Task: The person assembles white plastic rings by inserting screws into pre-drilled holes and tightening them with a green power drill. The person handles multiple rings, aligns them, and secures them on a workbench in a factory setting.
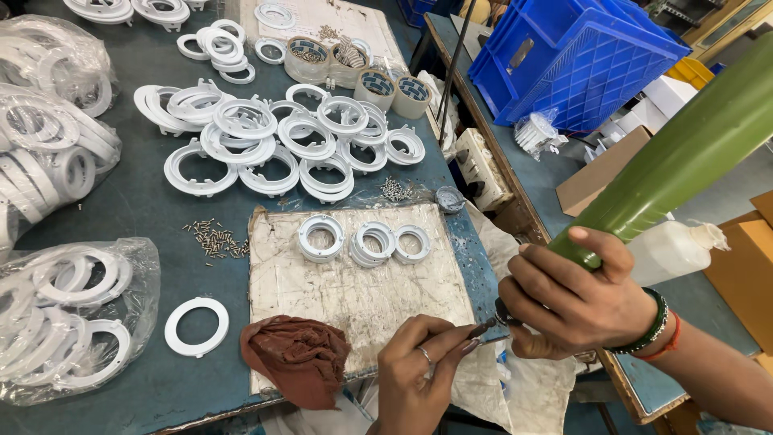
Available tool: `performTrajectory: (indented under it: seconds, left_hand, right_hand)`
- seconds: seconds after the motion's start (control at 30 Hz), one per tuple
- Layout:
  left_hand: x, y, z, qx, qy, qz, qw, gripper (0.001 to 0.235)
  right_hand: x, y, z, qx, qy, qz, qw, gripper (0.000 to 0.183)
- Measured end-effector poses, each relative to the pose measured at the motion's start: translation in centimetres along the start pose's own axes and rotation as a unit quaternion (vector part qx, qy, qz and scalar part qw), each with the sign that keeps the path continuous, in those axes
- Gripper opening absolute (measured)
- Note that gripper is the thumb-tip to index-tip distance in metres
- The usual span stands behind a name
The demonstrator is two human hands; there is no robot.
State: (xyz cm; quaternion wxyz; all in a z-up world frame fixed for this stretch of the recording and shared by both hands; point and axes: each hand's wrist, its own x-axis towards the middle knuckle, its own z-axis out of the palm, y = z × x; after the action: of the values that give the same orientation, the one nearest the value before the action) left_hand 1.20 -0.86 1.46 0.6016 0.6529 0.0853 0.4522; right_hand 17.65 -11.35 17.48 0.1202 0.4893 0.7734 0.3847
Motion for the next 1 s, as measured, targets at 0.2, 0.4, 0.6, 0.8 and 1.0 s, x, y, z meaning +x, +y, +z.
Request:
performTrajectory:
  seconds: [0.2, 0.4, 0.6, 0.8, 1.0]
  left_hand:
    - [-0.1, 0.1, 0.4, -0.039, -0.016, -0.014, 0.999, 0.026]
    - [0.0, 0.4, 0.8, -0.101, -0.021, -0.033, 0.994, 0.024]
    - [0.8, 1.0, 0.6, -0.078, -0.06, -0.045, 0.994, 0.023]
    - [1.4, 1.7, 0.7, -0.144, -0.101, -0.07, 0.982, 0.023]
    - [1.9, 1.3, 0.4, -0.108, -0.11, -0.076, 0.985, 0.018]
  right_hand:
    - [0.3, -0.3, -0.2, 0.007, -0.008, 0.012, 1.0, 0.035]
    - [0.4, -0.3, -0.5, 0.007, 0.008, 0.015, 1.0, 0.042]
    - [0.3, 0.2, -0.9, -0.003, 0.012, 0.012, 1.0, 0.044]
    - [-0.1, 0.4, -1.2, -0.001, 0.02, 0.018, 1.0, 0.042]
    - [-0.2, 0.6, -1.0, -0.023, 0.005, 0.007, 1.0, 0.039]
